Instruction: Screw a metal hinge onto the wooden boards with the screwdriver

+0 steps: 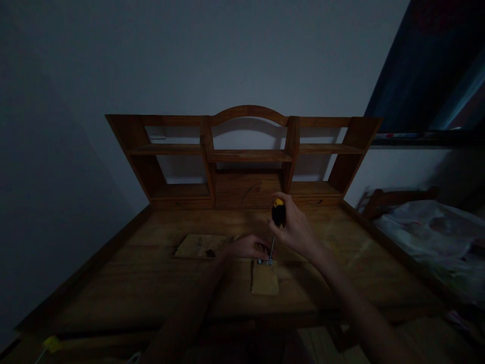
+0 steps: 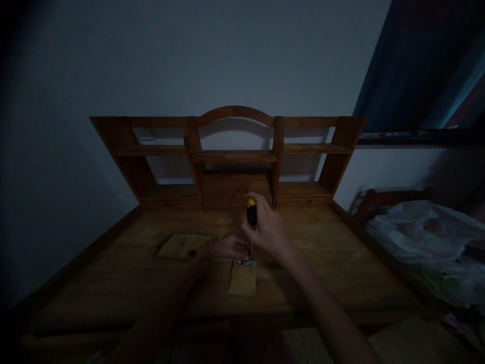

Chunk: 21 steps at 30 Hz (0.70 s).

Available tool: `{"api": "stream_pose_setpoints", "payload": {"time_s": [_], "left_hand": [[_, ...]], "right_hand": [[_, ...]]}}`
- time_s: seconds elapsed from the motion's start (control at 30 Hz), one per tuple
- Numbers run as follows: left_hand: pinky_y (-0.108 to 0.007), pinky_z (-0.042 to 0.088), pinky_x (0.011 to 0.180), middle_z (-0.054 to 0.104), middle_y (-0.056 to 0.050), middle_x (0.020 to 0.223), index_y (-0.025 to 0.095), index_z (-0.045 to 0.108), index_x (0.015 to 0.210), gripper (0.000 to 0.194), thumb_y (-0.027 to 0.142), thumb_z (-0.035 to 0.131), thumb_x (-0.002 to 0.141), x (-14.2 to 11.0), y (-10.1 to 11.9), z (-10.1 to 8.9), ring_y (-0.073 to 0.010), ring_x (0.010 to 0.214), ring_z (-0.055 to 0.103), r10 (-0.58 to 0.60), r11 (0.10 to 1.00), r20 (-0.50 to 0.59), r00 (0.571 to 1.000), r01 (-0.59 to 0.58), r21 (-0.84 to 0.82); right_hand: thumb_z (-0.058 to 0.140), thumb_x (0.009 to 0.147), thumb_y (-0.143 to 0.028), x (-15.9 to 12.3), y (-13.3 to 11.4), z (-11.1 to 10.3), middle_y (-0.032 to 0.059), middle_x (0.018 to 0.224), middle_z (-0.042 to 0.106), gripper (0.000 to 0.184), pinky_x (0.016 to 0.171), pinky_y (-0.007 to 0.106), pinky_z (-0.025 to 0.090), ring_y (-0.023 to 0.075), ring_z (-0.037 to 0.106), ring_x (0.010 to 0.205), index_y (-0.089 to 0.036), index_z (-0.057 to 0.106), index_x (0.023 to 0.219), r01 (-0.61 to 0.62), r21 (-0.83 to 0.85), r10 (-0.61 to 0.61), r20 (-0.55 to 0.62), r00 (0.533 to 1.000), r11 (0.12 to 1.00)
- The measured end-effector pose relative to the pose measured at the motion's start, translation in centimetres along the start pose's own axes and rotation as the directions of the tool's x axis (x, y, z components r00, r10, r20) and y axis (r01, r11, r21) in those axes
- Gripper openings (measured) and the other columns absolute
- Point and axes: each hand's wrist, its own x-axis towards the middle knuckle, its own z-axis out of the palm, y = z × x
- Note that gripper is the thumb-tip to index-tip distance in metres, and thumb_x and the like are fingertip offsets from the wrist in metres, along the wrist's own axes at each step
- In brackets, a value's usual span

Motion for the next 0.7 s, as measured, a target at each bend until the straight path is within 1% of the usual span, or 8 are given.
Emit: {"api": "stream_pose_setpoints", "payload": {"time_s": [0.1,0.2,0.27,0.37,0.47,0.53,0.6,0.7], "left_hand": [[-0.027,0.05,0.082,0.073,-0.011,0.104,0.014,0.073,0.11,0.039,0.044,0.069,0.084,-0.1,0.4,0.1,-0.0195,0.091,0.067,-0.002,1.0,0.003,1.0,0.003,-0.021],[-0.028,0.05,0.083,0.072,-0.011,0.103,0.013,0.073,0.107,0.037,0.043,0.068,0.085,-0.1,0.3,0.3,-0.0206,0.093,0.067,-0.002,0.999,-0.021,1.0,0.001,-0.042],[-0.028,0.05,0.085,0.072,-0.01,0.101,0.013,0.073,0.103,0.033,0.039,0.069,0.084,0.0,0.0,0.5,-0.0201,0.093,0.067,0.005,1.0,-0.06,0.998,-0.006,-0.018],[-0.03,0.049,0.086,0.072,-0.009,0.099,0.013,0.073,0.101,0.029,0.035,0.07,0.084,0.1,-0.6,0.7,-0.0202,0.093,0.066,0.035,0.999,-0.1,0.994,-0.035,0.009],[-0.032,0.05,0.085,0.072,-0.011,0.1,0.011,0.072,0.105,0.03,0.033,0.069,0.084,0.1,-0.8,0.9,-0.0209,0.093,0.066,0.014,1.0,-0.105,0.994,-0.015,-0.014],[-0.032,0.051,0.085,0.072,-0.011,0.1,0.011,0.072,0.104,0.029,0.032,0.069,0.084,0.1,-0.7,1.1,-0.0207,0.092,0.066,0.005,1.0,-0.118,0.993,-0.008,-0.022],[-0.032,0.05,0.087,0.072,-0.01,0.099,0.011,0.072,0.102,0.027,0.031,0.07,0.083,0.0,-0.6,1.3,-0.0204,0.093,0.066,0.015,1.0,-0.142,0.99,-0.017,-0.018],[-0.033,0.049,0.09,0.071,-0.009,0.103,0.013,0.071,0.106,0.027,0.027,0.07,0.083,0.0,-0.6,1.5,-0.0205,0.097,0.065,0.023,0.999,-0.175,0.984,-0.028,-0.025]], "right_hand": [[0.053,0.086,-0.031,-0.1,-0.1,0.3,0.0096,0.119,0.06,0.049,0.08,0.039,0.052,0.0254,0.064,0.098,-0.025,0.038,0.132,-0.005,-0.011,0.004,-0.04,0.999,1.0],[0.052,0.084,-0.025,-0.2,-0.4,0.3,0.0095,0.12,0.059,0.05,0.082,0.04,0.052,0.0258,0.062,0.101,-0.025,0.038,0.132,0.008,0.0,-0.008,-0.048,0.999,1.0],[0.052,0.082,-0.023,-0.2,-0.7,0.1,0.01,0.122,0.057,0.053,0.085,0.041,0.052,0.026,0.061,0.104,-0.025,0.038,0.133,0.022,0.012,-0.021,-0.044,0.999,1.0],[0.053,0.086,-0.027,-0.1,-0.9,0.2,0.0103,0.122,0.057,0.048,0.086,0.042,0.052,0.0265,0.06,0.106,-0.025,0.039,0.131,0.012,0.0,-0.012,-0.052,0.999,1.0],[0.053,0.089,-0.031,0.0,-0.9,0.6,0.0109,0.121,0.057,0.043,0.086,0.043,0.052,0.0278,0.061,0.106,-0.024,0.042,0.13,-0.008,-0.041,0.005,-0.087,0.996,0.999],[0.051,0.088,-0.027,0.0,-0.9,0.8,0.0124,0.122,0.056,0.045,0.088,0.044,0.052,0.0283,0.059,0.108,-0.023,0.04,0.132,0.0,-0.061,-0.006,-0.1,0.995,0.998],[0.049,0.086,-0.023,-0.1,-1.2,0.8,0.0141,0.125,0.054,0.05,0.089,0.044,0.052,0.0287,0.058,0.111,-0.02,0.038,0.135,0.009,-0.075,-0.016,-0.096,0.995,0.997],[0.049,0.085,-0.023,-0.1,-1.5,0.7,0.0155,0.126,0.053,0.055,0.09,0.045,0.052,0.0301,0.057,0.113,-0.018,0.036,0.138,0.014,-0.099,-0.022,-0.08,0.997,0.995]]}}
